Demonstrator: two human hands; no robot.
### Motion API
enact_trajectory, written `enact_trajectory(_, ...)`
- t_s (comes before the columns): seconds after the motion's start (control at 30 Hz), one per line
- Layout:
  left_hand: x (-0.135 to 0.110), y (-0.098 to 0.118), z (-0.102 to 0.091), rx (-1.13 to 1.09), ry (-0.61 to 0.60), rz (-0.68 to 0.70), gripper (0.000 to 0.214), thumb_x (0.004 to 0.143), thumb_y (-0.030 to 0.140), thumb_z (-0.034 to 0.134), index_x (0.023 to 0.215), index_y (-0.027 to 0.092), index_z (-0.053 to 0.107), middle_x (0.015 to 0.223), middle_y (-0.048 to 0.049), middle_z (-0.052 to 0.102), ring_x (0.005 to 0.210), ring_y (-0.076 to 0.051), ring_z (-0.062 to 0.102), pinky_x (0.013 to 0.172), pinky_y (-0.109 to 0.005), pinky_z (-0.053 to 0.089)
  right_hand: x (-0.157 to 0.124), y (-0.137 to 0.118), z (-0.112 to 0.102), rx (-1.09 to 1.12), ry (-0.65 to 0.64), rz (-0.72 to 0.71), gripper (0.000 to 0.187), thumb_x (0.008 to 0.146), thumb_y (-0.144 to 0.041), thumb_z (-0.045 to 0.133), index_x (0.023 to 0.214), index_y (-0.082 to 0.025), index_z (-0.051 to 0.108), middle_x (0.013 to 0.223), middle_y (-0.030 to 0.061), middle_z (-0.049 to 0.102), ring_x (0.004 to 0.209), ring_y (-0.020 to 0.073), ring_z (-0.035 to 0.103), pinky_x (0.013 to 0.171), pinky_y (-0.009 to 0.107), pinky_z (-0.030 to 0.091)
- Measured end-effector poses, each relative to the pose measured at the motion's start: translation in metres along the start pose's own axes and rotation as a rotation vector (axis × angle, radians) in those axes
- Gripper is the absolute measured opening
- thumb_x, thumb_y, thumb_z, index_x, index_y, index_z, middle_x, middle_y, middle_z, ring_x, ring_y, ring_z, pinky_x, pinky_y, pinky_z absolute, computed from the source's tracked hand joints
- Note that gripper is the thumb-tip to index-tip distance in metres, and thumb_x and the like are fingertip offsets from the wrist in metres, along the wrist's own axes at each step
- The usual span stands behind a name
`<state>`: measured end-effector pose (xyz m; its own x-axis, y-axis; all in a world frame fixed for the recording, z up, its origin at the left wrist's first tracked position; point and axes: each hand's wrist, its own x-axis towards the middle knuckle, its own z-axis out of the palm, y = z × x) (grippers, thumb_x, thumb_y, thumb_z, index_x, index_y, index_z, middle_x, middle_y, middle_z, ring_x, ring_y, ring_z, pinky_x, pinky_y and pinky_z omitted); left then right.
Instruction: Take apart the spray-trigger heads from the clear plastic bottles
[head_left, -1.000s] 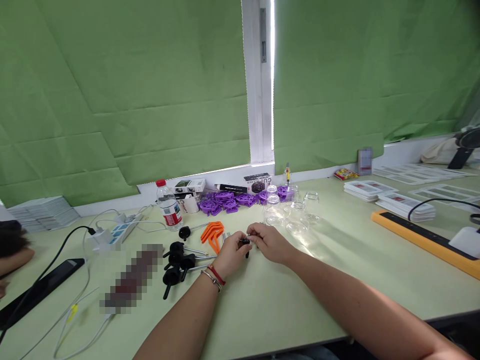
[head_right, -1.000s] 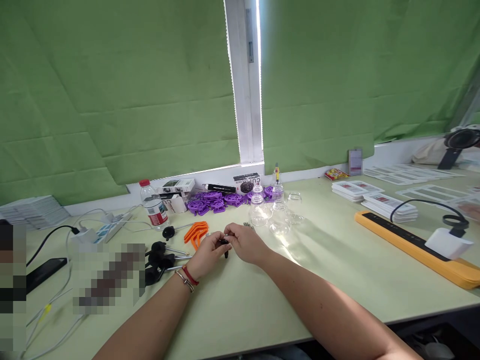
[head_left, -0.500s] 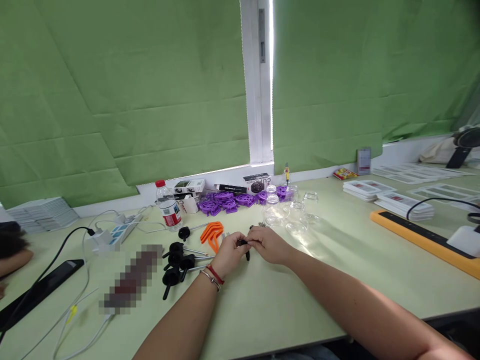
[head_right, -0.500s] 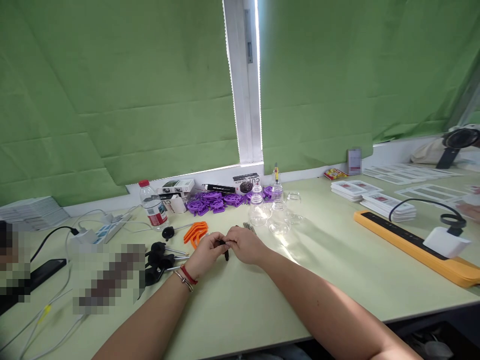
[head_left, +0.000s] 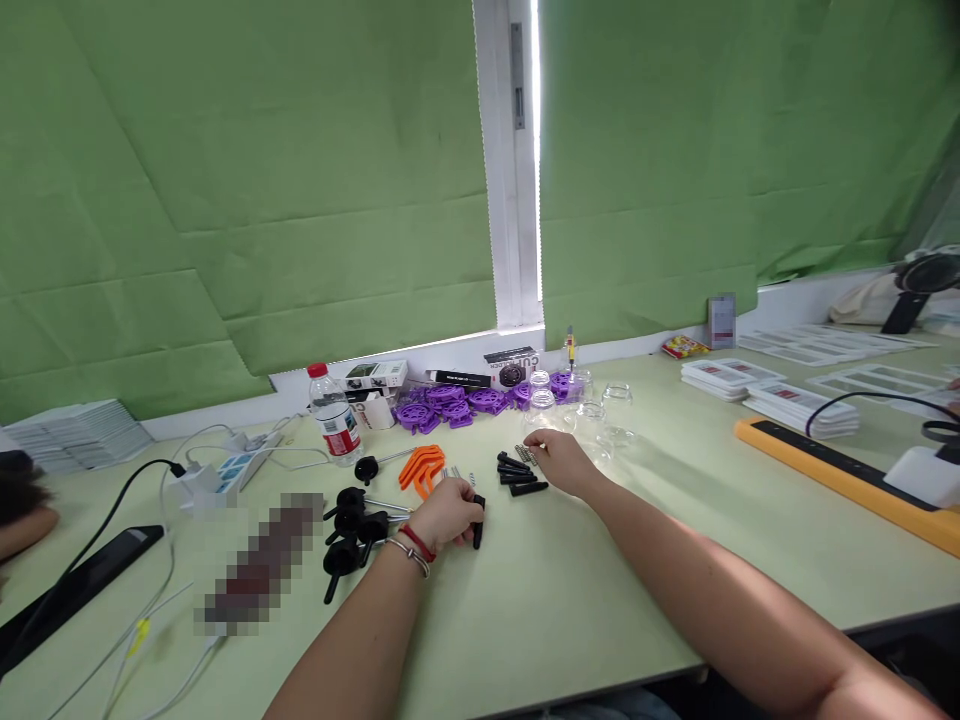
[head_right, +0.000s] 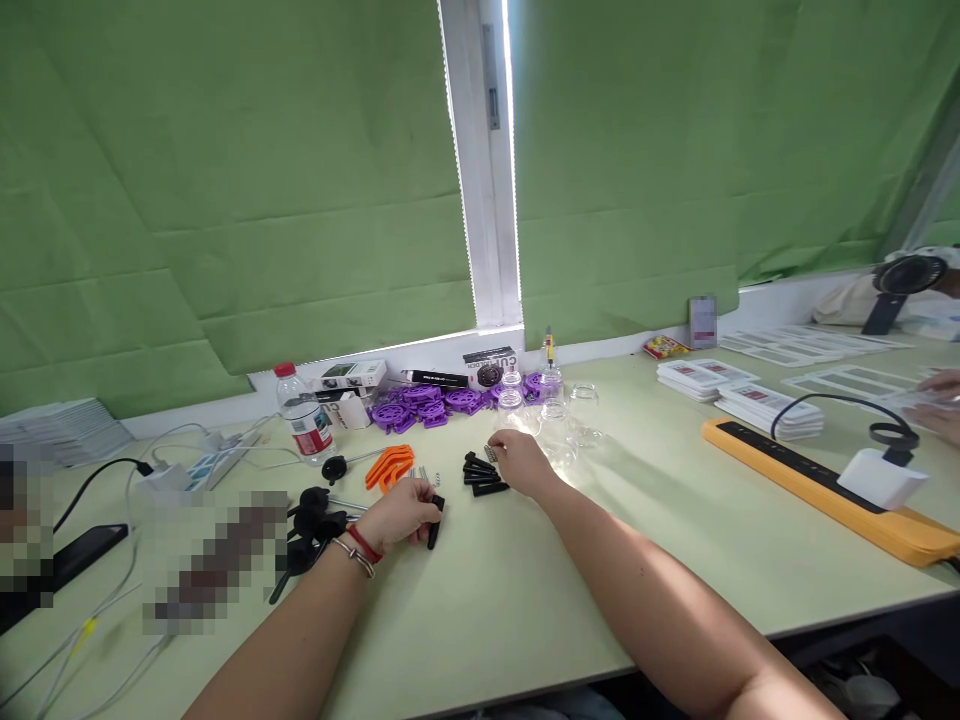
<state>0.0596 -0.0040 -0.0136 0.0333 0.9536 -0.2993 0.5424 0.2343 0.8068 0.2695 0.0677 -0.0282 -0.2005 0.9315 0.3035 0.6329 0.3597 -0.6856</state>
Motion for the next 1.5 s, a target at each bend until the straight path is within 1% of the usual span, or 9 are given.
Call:
enact_trajectory(0.47, -0.009, 0.005, -0.003, 0.091, -0.048, -0.002, 0.023, 0.067, 0.008, 0.059, 0.084, 0.020, 0.050, 0.054, 0.0054, 0.054, 0.047, -0.014, 0.057, 0.043, -0.023, 0.046, 0.002, 0.008, 0.004, -0.142, -0.066, 0.035, 0.016, 0.078, -0.014, 0.054, 0.080, -0.019, 0.069, 0.088, 0.0055, 0.069, 0.080, 0.0172, 0.060, 0.066, 0.023, 0.042)
enact_trajectory(0.67, -0.001, -0.007, -0.012, 0.135, -0.122, 0.043, 0.013, 0.070, 0.012, 0.064, 0.078, 0.018, 0.056, 0.051, 0.0056, 0.051, 0.046, -0.012, 0.054, 0.043, -0.022, 0.043, -0.001, 0.002, -0.001, -0.157, -0.273, -0.059, 0.011, 0.066, -0.026, 0.068, 0.075, -0.020, 0.070, 0.075, 0.0009, 0.064, 0.065, 0.0135, 0.055, 0.055, 0.022, 0.038)
enact_trajectory(0.83, 0.000, -0.009, -0.023, 0.340, -0.018, 0.042, 0.015, 0.066, 0.013, 0.068, 0.079, 0.017, 0.062, 0.056, 0.0038, 0.055, 0.047, -0.011, 0.051, 0.047, -0.023, 0.040, -0.003, -0.003, -0.001, -0.218, -0.380, -0.073, 0.019, 0.058, -0.029, 0.076, 0.076, -0.022, 0.072, 0.078, 0.0002, 0.067, 0.068, 0.0151, 0.056, 0.053, 0.023, 0.036)
enact_trajectory(0.97, -0.001, -0.006, -0.027, 0.451, 0.125, 0.150, 0.016, 0.062, 0.015, 0.071, 0.077, 0.016, 0.067, 0.068, -0.0008, 0.060, 0.063, -0.014, 0.056, 0.057, -0.024, 0.041, -0.005, -0.005, -0.001, -0.186, -0.408, -0.086, 0.011, 0.062, -0.025, 0.072, 0.073, -0.021, 0.072, 0.076, 0.0011, 0.068, 0.068, 0.0162, 0.058, 0.055, 0.024, 0.038)
enact_trajectory(1.1, -0.005, 0.001, -0.014, 0.321, 0.233, 0.373, 0.027, 0.071, 0.027, 0.065, 0.096, 0.017, 0.065, 0.084, -0.0040, 0.062, 0.068, -0.015, 0.056, 0.063, -0.026, 0.043, -0.012, -0.011, 0.001, 0.046, -0.420, -0.083, 0.011, 0.067, -0.024, 0.067, 0.077, -0.021, 0.072, 0.073, 0.0006, 0.068, 0.068, 0.0159, 0.058, 0.059, 0.025, 0.041)
enact_trajectory(1.2, -0.009, 0.007, 0.000, 0.276, 0.203, 0.561, 0.031, 0.074, 0.028, 0.062, 0.104, 0.019, 0.064, 0.098, -0.0058, 0.063, 0.073, -0.015, 0.057, 0.071, -0.027, 0.045, -0.017, -0.017, 0.002, 0.253, -0.484, -0.103, 0.015, 0.071, -0.027, 0.064, 0.083, -0.020, 0.072, 0.074, 0.0002, 0.068, 0.070, 0.0158, 0.059, 0.062, 0.025, 0.044)
enact_trajectory(1.3, -0.011, 0.009, 0.007, 0.305, 0.152, 0.660, 0.019, 0.080, 0.026, 0.054, 0.092, 0.020, 0.068, 0.086, -0.0037, 0.066, 0.078, -0.016, 0.057, 0.071, -0.026, 0.042, -0.017, -0.019, 0.003, 0.339, -0.534, -0.127, 0.017, 0.073, -0.028, 0.063, 0.085, -0.020, 0.071, 0.076, 0.0001, 0.068, 0.072, 0.0161, 0.061, 0.066, 0.025, 0.046)
enact_trajectory(1.4, -0.011, 0.009, 0.006, 0.295, 0.128, 0.627, 0.020, 0.083, 0.029, 0.049, 0.084, 0.019, 0.067, 0.072, -0.0011, 0.062, 0.068, -0.014, 0.053, 0.063, -0.024, 0.039, -0.011, -0.012, 0.003, 0.351, -0.450, -0.112, 0.021, 0.077, -0.030, 0.060, 0.091, -0.019, 0.071, 0.087, 0.0026, 0.070, 0.082, 0.0177, 0.063, 0.074, 0.027, 0.048)
enact_trajectory(1.5, -0.010, 0.008, 0.003, 0.311, 0.157, 0.574, 0.022, 0.083, 0.031, 0.049, 0.080, 0.018, 0.066, 0.065, 0.0001, 0.059, 0.061, -0.013, 0.049, 0.058, -0.024, 0.036, -0.002, 0.000, 0.004, 0.195, -0.210, -0.052, 0.026, 0.083, -0.025, 0.052, 0.099, -0.017, 0.070, 0.102, 0.0071, 0.069, 0.094, 0.0197, 0.061, 0.083, 0.031, 0.045)
